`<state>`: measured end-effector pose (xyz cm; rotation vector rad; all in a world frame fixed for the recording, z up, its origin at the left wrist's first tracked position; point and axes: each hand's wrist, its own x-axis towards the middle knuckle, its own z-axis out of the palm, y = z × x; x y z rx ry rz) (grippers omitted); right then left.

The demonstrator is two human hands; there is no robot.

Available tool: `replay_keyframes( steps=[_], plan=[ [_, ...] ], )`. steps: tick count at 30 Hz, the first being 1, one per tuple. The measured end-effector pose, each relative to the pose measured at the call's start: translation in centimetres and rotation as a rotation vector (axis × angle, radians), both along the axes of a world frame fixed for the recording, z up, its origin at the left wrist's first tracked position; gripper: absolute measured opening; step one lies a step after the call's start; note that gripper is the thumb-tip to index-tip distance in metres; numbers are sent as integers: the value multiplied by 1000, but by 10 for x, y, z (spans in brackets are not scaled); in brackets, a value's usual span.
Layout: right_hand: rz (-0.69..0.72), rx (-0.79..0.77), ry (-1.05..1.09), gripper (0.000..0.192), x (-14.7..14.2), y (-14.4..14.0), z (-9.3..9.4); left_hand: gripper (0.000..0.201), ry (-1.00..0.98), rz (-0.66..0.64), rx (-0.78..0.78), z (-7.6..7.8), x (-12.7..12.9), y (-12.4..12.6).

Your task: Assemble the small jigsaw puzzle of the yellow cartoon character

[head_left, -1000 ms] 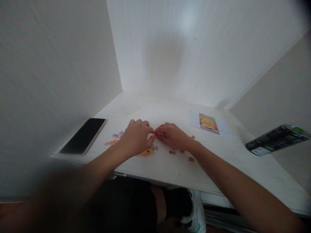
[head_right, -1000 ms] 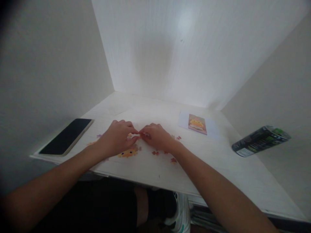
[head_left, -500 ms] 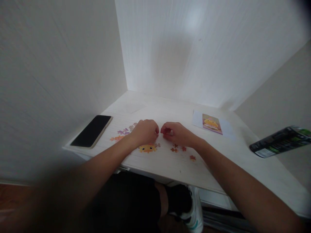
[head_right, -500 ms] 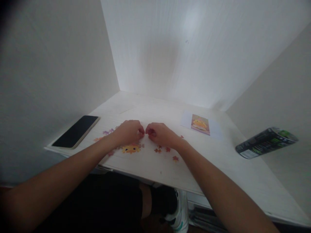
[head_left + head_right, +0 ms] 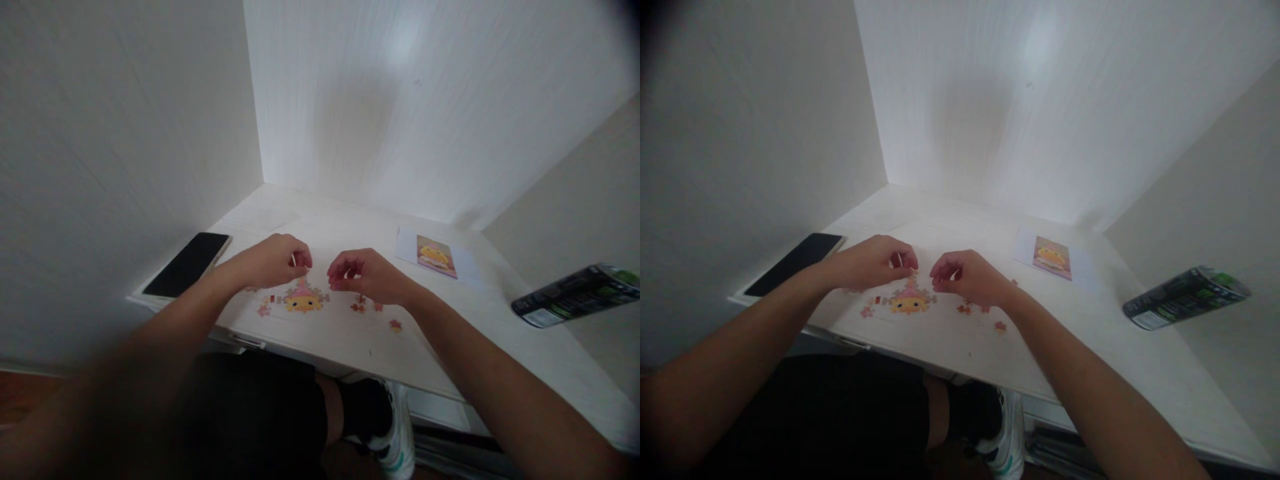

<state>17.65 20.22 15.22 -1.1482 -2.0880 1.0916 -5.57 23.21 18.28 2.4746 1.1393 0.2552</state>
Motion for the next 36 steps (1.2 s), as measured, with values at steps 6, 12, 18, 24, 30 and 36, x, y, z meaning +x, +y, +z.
replay_keyframes(
  steps=[6, 12, 18, 24, 30, 36],
  plan=[
    [33, -231, 72, 17, -9, -8, -9, 17, 50, -210, -210, 3, -12, -9],
    [-47, -239, 1, 18, -3, -5, -11, 36, 101, -290, -329, 2, -7, -17],
    [-11, -224, 20, 21, -1, -3, -11, 40, 121, -338, -294, 1, -6, -18],
    [-50, -287, 44, 21, 0, -3, -7, 26, 78, -352, -281, -4, -5, -17],
    [-178, -321, 157, 28, 2, -4, 5, 34, -226, -159, -292, -13, -7, -3],
    [-152, -405, 286, 25, 5, -2, 7, 26, -386, -9, -462, -14, -5, 1]
  ],
)
